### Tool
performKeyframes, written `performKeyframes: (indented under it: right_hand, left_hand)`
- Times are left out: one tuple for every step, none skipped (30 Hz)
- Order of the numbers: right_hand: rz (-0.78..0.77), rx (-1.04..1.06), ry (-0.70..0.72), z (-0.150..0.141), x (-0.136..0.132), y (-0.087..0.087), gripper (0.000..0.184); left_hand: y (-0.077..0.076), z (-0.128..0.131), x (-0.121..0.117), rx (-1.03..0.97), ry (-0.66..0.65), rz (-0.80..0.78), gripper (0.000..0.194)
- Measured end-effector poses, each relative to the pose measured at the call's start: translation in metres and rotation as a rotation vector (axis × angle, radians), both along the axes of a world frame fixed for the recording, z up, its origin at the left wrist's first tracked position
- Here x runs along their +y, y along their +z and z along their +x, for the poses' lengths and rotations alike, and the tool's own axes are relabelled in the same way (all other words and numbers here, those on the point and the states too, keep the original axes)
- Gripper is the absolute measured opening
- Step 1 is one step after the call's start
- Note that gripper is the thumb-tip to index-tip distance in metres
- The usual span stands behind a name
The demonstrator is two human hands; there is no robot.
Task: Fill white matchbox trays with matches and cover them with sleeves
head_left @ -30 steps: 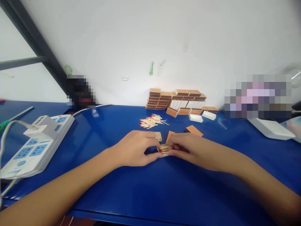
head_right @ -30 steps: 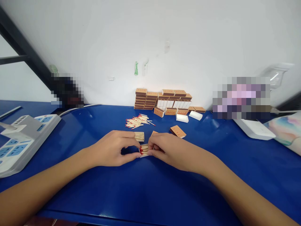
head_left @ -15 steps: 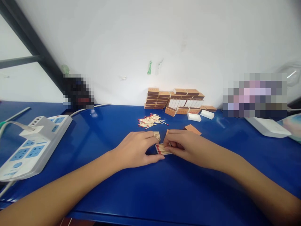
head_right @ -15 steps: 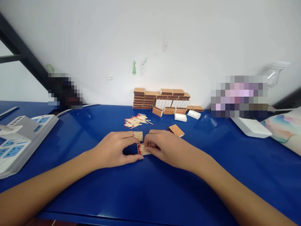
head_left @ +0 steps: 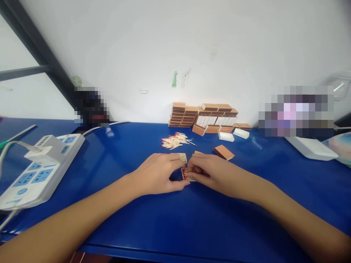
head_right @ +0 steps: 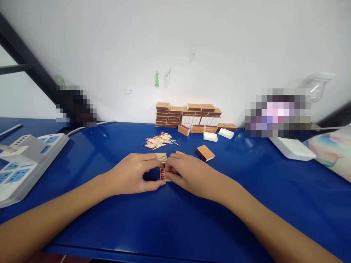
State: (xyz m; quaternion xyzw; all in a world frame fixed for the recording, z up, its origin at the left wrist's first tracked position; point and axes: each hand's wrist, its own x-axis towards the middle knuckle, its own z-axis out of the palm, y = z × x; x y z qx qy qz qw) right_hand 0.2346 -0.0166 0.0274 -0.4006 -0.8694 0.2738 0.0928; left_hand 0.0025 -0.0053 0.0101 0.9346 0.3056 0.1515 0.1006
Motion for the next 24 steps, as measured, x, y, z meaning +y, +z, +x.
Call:
performKeyframes:
  right_hand:
    - [-0.002,-0.008,-0.001,0.0,0.0,0.0,0.024]
    - [-0.002,-0.021,-0.007,0.0,0.0,0.0,0.024]
    - [0.001,-0.036,-0.014,0.001,-0.001,0.0,0.025]
    - [0.004,-0.047,-0.02,0.001,-0.002,0.001,0.026]
    - [0.007,-0.051,-0.02,0.002,-0.002,0.002,0.028]
    - [0.011,-0.045,-0.018,0.003,-0.002,0.004,0.029]
    - [0.015,-0.035,-0.017,0.004,-0.002,0.005,0.029]
    - [0.024,-0.023,-0.028,0.005,0.0,0.007,0.028]
    - [0.041,-0.011,-0.053,0.006,0.004,0.008,0.027]
    - [0.071,-0.003,-0.091,0.007,0.011,0.009,0.024]
    - [0.115,-0.005,-0.141,0.009,0.019,0.009,0.022]
    - [0.163,-0.012,-0.19,0.011,0.029,0.008,0.02]
    - [0.216,-0.034,-0.227,0.012,0.041,0.006,0.018]
    - [0.26,-0.067,-0.266,0.014,0.053,0.004,0.018]
    - [0.276,-0.109,-0.283,0.015,0.065,0.001,0.018]
    - [0.276,-0.154,-0.287,0.016,0.076,-0.002,0.018]
    - [0.257,-0.192,-0.286,0.016,0.085,-0.005,0.02]
    - [0.238,-0.218,-0.285,0.016,0.091,-0.007,0.022]
    - [0.221,-0.241,-0.288,0.014,0.095,-0.008,0.024]
    - [0.208,-0.259,-0.296,0.013,0.097,-0.009,0.025]
    - [0.204,-0.273,-0.304,0.012,0.097,-0.01,0.026]
    - [0.202,-0.289,-0.314,0.011,0.095,-0.009,0.027]
    - [0.202,-0.307,-0.321,0.011,0.094,-0.009,0.028]
    - [0.206,-0.322,-0.33,0.012,0.093,-0.009,0.03]
  left_hand:
    - [0.0,0.0,0.0,0.002,-0.001,0.002,0.027]
    - [0.0,0.0,0.0,0.004,-0.001,0.006,0.027]
    - [0.0,-0.001,0.001,0.006,0.001,0.011,0.028]
    - [0.0,-0.001,0.001,0.009,0.004,0.013,0.028]
    - [0.0,-0.001,0.001,0.01,0.005,0.011,0.028]
    - [0.0,-0.002,0.001,0.009,0.007,0.007,0.028]
    - [0.0,-0.002,0.002,0.01,0.009,0.002,0.028]
    - [0.0,-0.002,0.002,0.01,0.01,-0.003,0.028]
    - [0.0,-0.002,0.002,0.013,0.012,-0.006,0.029]
    - [0.0,-0.002,0.002,0.018,0.014,-0.006,0.03]
    - [0.0,-0.002,0.002,0.023,0.017,-0.005,0.03]
    - [0.0,-0.002,0.002,0.03,0.018,-0.004,0.031]
    - [0.0,-0.002,0.002,0.034,0.02,-0.004,0.031]
    - [0.001,-0.002,0.002,0.037,0.022,-0.005,0.032]
    - [0.001,-0.002,0.002,0.038,0.025,-0.008,0.032]
    - [0.001,-0.002,0.002,0.039,0.03,-0.009,0.033]
    - [0.002,-0.002,0.002,0.039,0.033,-0.009,0.033]
    - [0.002,-0.002,0.002,0.04,0.035,-0.006,0.033]
    - [0.002,-0.002,0.002,0.041,0.035,-0.002,0.033]
    - [0.002,-0.003,0.001,0.042,0.033,0.004,0.033]
    - [0.002,-0.003,0.001,0.043,0.03,0.009,0.032]
    - [0.001,-0.003,0.001,0.045,0.027,0.014,0.031]
    - [0.001,-0.003,0.001,0.047,0.023,0.017,0.031]
    - [0.0,-0.003,0.001,0.047,0.022,0.02,0.031]
